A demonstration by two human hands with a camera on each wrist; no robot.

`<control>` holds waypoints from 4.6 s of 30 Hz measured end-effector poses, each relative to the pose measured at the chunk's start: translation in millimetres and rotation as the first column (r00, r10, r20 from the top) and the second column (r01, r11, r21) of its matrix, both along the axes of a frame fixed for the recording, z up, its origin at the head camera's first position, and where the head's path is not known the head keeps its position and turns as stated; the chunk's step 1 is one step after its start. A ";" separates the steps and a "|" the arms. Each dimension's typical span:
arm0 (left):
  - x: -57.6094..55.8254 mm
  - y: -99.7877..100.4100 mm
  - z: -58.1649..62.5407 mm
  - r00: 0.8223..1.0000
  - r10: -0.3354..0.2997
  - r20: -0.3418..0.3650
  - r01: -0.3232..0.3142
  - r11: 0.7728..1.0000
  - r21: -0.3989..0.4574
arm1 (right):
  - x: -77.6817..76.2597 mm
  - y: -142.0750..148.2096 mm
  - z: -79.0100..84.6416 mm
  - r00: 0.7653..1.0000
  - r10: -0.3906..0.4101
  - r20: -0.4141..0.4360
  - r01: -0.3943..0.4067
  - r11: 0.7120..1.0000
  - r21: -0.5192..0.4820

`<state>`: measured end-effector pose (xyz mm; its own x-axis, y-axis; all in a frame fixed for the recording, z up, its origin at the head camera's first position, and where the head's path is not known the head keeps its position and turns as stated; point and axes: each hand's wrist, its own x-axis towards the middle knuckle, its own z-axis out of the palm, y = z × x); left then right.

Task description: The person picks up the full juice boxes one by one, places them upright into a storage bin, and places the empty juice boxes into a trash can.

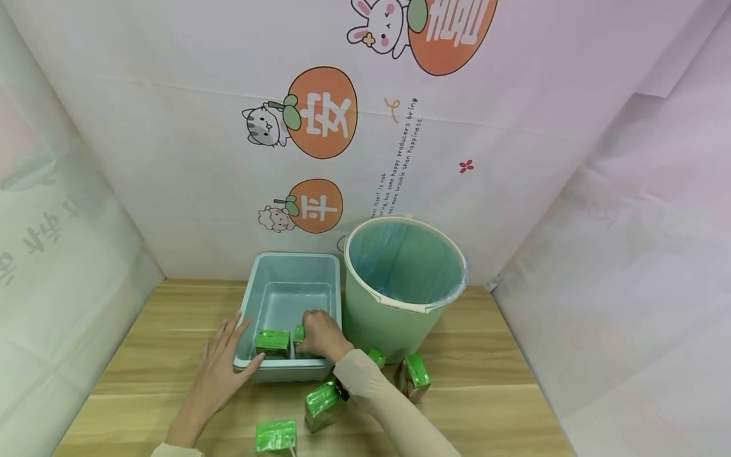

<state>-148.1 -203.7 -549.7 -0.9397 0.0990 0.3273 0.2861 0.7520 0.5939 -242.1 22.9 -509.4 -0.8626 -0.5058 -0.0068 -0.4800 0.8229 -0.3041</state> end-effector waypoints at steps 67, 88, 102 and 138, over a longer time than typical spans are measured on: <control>0.1 -1.3 -0.5 1.000 -0.018 0.001 0.018 0.999 0.030 | 67.7 137.5 7.7 0.965 0.149 -0.215 -0.211 0.929 -0.303; 2.6 -2.1 1.9 1.000 -0.001 -0.002 0.001 1.000 0.002 | 58.6 166.4 -15.0 0.943 0.324 -0.078 -0.332 0.935 -0.122; 1.7 0.6 -1.1 0.999 0.004 -0.035 -0.003 1.000 0.018 | 50.0 162.8 -13.7 0.924 0.380 -0.044 -0.380 0.925 -0.010; 2.4 2.4 0.3 1.000 0.003 -0.031 -0.001 0.999 0.042 | 62.3 163.4 45.0 0.947 0.303 -0.103 -0.308 0.951 -0.031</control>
